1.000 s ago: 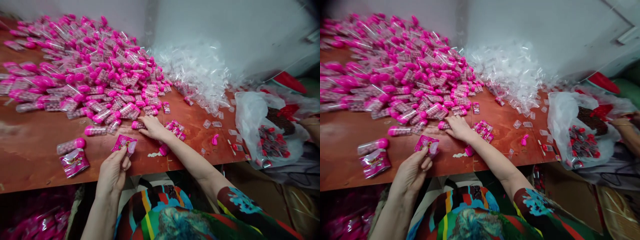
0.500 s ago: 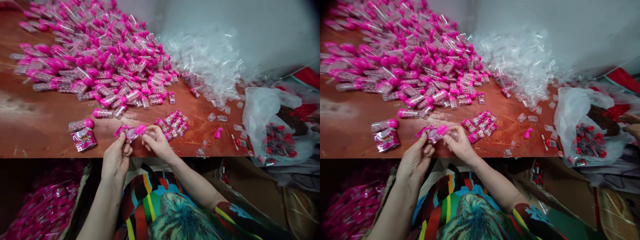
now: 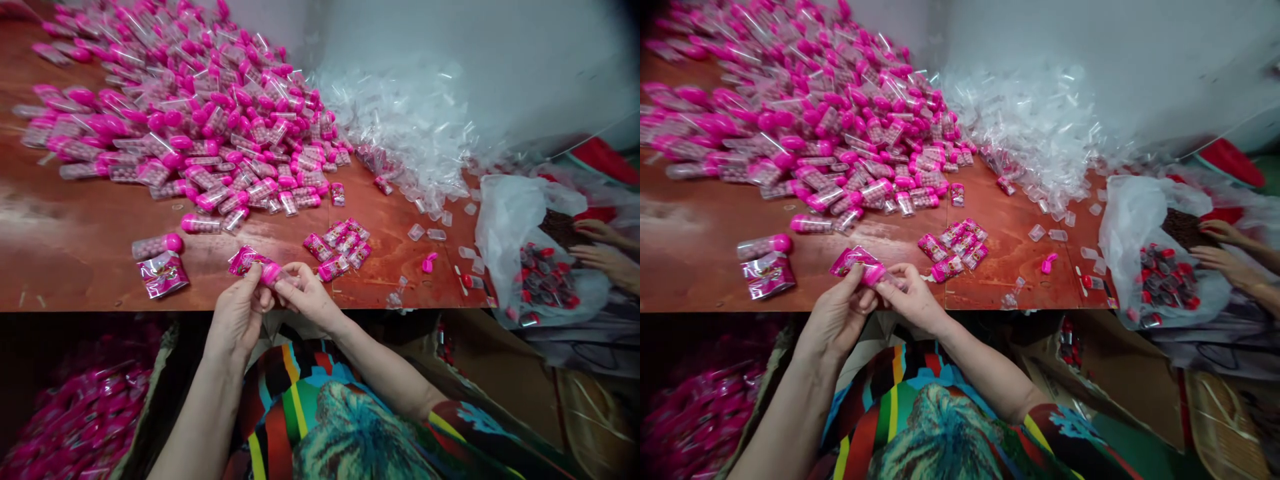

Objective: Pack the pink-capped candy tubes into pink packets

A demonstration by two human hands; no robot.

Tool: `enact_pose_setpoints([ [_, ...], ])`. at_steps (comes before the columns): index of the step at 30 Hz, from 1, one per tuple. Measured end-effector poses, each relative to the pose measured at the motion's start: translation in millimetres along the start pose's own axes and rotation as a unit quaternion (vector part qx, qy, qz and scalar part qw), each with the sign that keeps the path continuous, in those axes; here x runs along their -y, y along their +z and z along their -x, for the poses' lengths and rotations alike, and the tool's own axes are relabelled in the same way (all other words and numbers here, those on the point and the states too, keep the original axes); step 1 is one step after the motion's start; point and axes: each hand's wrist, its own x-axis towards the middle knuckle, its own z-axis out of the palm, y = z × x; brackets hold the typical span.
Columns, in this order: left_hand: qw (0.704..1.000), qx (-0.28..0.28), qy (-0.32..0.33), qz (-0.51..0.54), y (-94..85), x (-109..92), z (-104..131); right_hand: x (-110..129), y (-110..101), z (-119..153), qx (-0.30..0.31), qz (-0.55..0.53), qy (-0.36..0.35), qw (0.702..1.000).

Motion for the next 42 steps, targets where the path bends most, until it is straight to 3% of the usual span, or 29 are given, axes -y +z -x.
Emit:
enact_pose_setpoints([
  [4, 0.998, 0.037, -0.041, 0.002, 0.6, 3.2, -0.5, -2.5, -3.4, 3.9, -0.027, 0.087, -0.039, 0.995],
  [7, 0.996, 0.054, -0.073, 0.016, 0.8, 6.2, -1.4, -3.7, -5.9, 8.7, -0.054, 0.255, -0.095, 0.961],
  [9, 0.995, 0.059, -0.077, 0.025, 1.0, 8.0, -0.9, -3.3, -5.3, 10.5, -0.066, 0.304, -0.115, 0.943],
  [11, 0.995, 0.062, -0.073, 0.022, 1.3, 9.6, 0.6, -1.9, -3.0, 10.2, -0.069, 0.249, -0.106, 0.960],
  [14, 0.997, 0.055, -0.060, -0.012, 1.6, 11.1, 4.3, 1.7, 0.3, 8.0, -0.017, 0.067, -0.018, 0.997],
  [16, 0.997, 0.043, -0.050, -0.035, 2.1, 10.9, 6.6, 3.5, 0.5, 7.7, 0.026, -0.020, 0.040, 0.999],
  [19, 0.998, 0.014, -0.029, -0.045, 4.1, 9.3, 8.3, 2.0, -2.4, 9.6, 0.052, -0.064, 0.047, 0.995],
  [22, 0.999, -0.012, -0.025, -0.032, 5.1, 8.6, 7.6, -5.7, -6.7, 11.3, 0.077, -0.055, 0.020, 0.995],
  [27, 0.998, -0.019, -0.061, -0.013, -1.0, 9.8, 3.2, -24.1, -11.1, 12.7, 0.065, 0.003, -0.042, 0.997],
  [31, 0.997, 0.018, -0.068, -0.006, -7.6, 8.7, -2.4, -27.3, -13.8, 14.5, 0.074, -0.011, -0.031, 0.997],
  [36, 0.996, 0.029, -0.081, -0.021, -5.4, 8.7, -8.7, -16.3, -18.2, 13.3, 0.118, -0.068, 0.046, 0.990],
  [42, 0.996, 0.011, -0.065, -0.066, 1.9, 11.9, -11.6, -16.6, -13.6, 12.5, -0.001, 0.137, -0.069, 0.988],
])
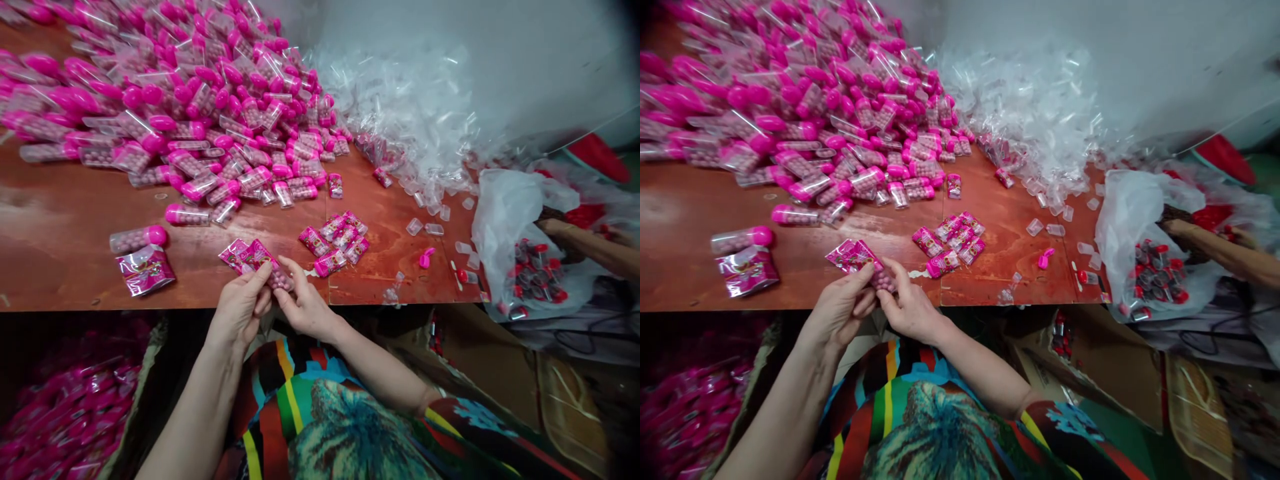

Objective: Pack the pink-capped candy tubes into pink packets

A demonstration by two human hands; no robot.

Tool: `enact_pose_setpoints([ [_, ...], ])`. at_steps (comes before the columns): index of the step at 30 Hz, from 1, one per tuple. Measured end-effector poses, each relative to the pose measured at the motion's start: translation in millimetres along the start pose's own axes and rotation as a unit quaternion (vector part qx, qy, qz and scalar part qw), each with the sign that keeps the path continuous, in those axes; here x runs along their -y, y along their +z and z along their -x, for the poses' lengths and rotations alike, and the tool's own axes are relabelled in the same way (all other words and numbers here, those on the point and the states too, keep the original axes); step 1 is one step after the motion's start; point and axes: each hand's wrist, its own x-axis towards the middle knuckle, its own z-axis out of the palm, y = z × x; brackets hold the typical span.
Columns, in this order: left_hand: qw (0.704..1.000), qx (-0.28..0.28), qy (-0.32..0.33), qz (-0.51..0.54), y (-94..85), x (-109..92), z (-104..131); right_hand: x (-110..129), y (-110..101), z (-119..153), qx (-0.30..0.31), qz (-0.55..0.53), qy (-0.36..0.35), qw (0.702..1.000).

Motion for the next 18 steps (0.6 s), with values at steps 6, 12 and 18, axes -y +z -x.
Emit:
enact_pose_setpoints([
  [6, 0.999, 0.009, -0.037, -0.010, 1.1, 12.4, 7.4, 2.4, -6.0, -5.0, 0.076, -0.214, 0.125, 0.966],
  [12, 0.999, 0.031, -0.026, -0.035, -0.8, 8.1, 8.3, 7.7, -14.4, -5.2, 0.083, -0.218, 0.132, 0.963],
  [18, 0.997, 0.059, -0.029, -0.049, 4.6, 13.4, 6.2, 7.1, -20.3, -4.2, 0.046, -0.078, 0.062, 0.994],
])
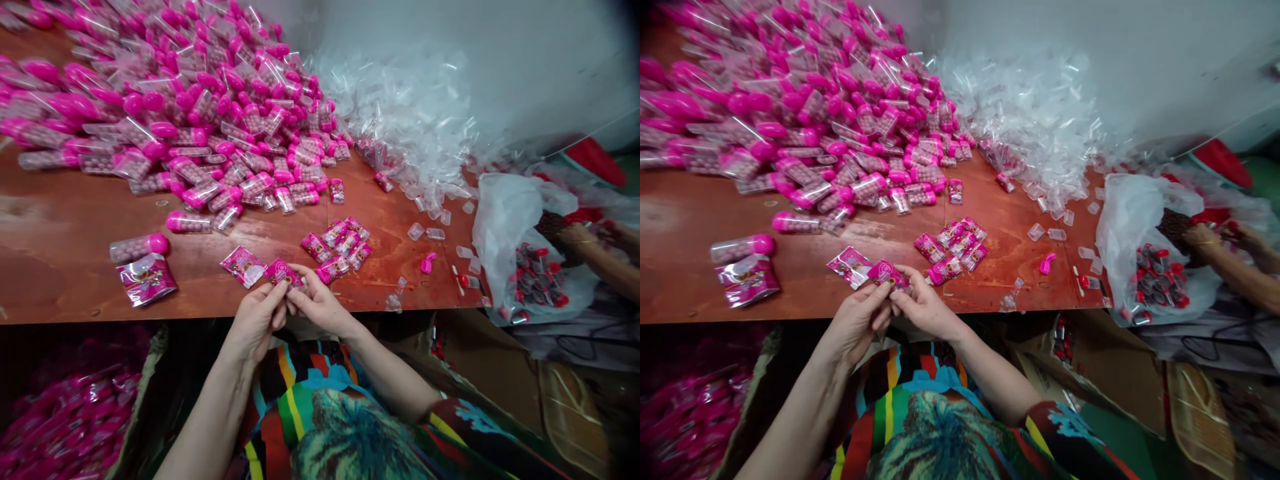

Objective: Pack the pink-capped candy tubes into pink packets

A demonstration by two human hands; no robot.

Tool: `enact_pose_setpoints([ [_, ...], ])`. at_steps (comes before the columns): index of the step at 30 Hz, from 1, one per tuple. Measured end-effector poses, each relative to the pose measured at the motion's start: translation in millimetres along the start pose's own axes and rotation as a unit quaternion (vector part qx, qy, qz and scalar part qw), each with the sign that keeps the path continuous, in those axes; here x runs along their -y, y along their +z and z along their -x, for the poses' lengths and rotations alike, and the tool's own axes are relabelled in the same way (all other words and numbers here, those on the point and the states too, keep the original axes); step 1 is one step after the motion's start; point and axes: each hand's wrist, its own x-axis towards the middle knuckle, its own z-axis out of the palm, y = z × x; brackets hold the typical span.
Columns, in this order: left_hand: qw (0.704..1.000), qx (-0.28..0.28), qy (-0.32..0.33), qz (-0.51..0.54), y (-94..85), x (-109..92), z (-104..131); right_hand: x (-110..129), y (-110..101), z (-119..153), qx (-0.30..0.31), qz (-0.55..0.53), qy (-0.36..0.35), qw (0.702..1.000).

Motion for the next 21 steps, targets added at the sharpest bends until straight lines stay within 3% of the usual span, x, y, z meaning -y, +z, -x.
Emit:
enact_pose_setpoints([
  [3, 0.999, -0.023, 0.017, -0.017, -0.4, 0.9, 4.0, 15.9, -19.5, 8.6, -0.103, 0.151, -0.053, 0.982],
  [5, 0.994, -0.085, 0.055, -0.030, -5.8, -2.2, 7.5, 29.5, -32.5, 13.3, -0.215, 0.282, -0.058, 0.933],
  [7, 0.982, -0.155, 0.102, -0.037, -14.5, -7.6, 9.6, 38.4, -35.6, 11.4, -0.285, 0.397, -0.047, 0.871],
  [9, 0.969, -0.201, 0.140, -0.033, -23.6, -13.6, 9.3, 38.3, -24.3, -0.2, -0.262, 0.473, -0.062, 0.839],
  [11, 0.960, -0.227, 0.160, -0.026, -30.4, -18.4, 6.6, 29.9, -2.0, -20.4, -0.171, 0.521, -0.112, 0.829],
  [14, 0.959, -0.232, 0.161, -0.028, -34.9, -21.2, 1.3, 12.5, 30.2, -53.9, -0.075, 0.617, -0.131, 0.772],
  [17, 0.963, -0.222, 0.147, -0.029, -36.3, -20.2, -1.8, 1.0, 41.6, -72.2, -0.063, 0.674, -0.114, 0.727],
  [21, 0.963, -0.227, 0.147, -0.022, -36.6, -18.3, -2.4, -4.5, 35.6, -71.4, -0.080, 0.673, -0.136, 0.723],
])
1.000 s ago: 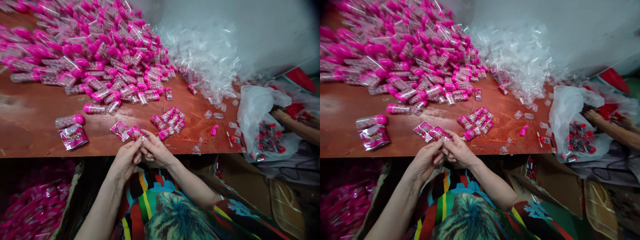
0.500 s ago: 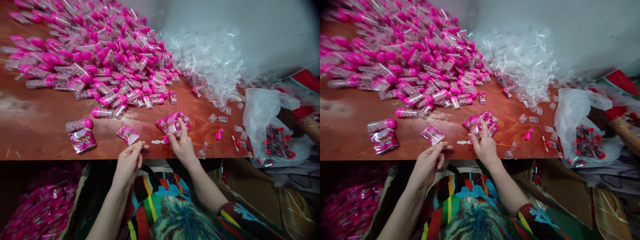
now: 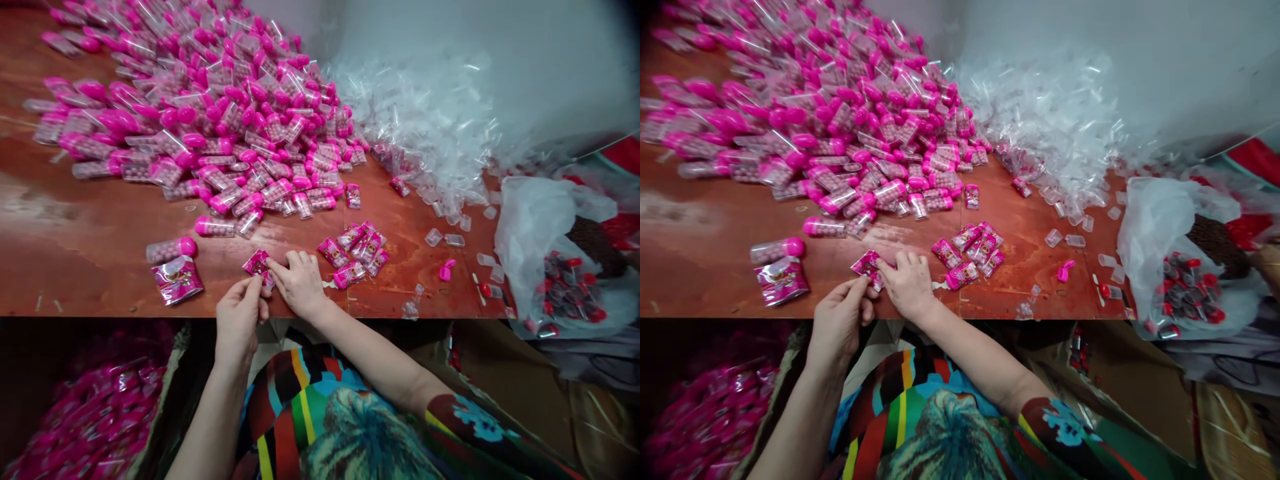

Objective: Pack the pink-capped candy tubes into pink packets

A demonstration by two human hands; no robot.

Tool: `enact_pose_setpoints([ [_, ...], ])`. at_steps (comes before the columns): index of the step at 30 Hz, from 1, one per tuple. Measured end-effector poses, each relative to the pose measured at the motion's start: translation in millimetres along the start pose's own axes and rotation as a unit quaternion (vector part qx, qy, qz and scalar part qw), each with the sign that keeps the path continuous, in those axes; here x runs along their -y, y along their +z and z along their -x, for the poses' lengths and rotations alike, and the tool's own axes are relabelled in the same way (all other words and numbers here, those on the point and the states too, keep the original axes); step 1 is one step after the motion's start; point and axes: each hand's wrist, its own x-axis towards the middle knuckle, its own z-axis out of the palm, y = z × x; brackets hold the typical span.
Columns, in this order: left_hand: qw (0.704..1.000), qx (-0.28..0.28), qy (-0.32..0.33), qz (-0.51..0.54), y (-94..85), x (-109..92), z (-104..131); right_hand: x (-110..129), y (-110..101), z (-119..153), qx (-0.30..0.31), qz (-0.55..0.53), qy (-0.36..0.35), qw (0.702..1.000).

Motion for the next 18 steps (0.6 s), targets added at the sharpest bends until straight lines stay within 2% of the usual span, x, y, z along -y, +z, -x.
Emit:
enact_pose_setpoints([
  [4, 0.999, -0.007, 0.017, 0.026, 3.0, -1.5, 2.3, -0.2, -6.2, 8.1, -0.032, -0.070, 0.001, 0.997],
  [7, 0.999, 0.013, 0.025, 0.047, 5.4, -5.0, 4.6, 3.2, -15.6, 11.0, -0.047, -0.181, 0.007, 0.982],
  [9, 0.998, 0.030, 0.024, 0.057, 6.3, -7.4, 5.6, 3.7, -21.3, 10.2, -0.055, -0.301, 0.029, 0.952],
  [12, 0.996, 0.062, 0.008, 0.065, 8.4, -9.8, 6.1, 1.5, -24.7, 6.1, -0.037, -0.497, 0.053, 0.865],
  [14, 0.994, 0.072, -0.013, 0.078, 11.5, -10.0, 5.6, 0.0, -23.6, 4.1, -0.018, -0.569, 0.056, 0.820],
  [16, 0.992, 0.069, -0.037, 0.097, 16.0, -9.7, 4.5, -0.7, -21.6, 4.1, -0.019, -0.588, 0.066, 0.806],
  [18, 0.990, 0.062, -0.056, 0.114, 21.0, -9.6, 3.3, -1.1, -20.7, 5.6, -0.037, -0.573, 0.081, 0.815],
])
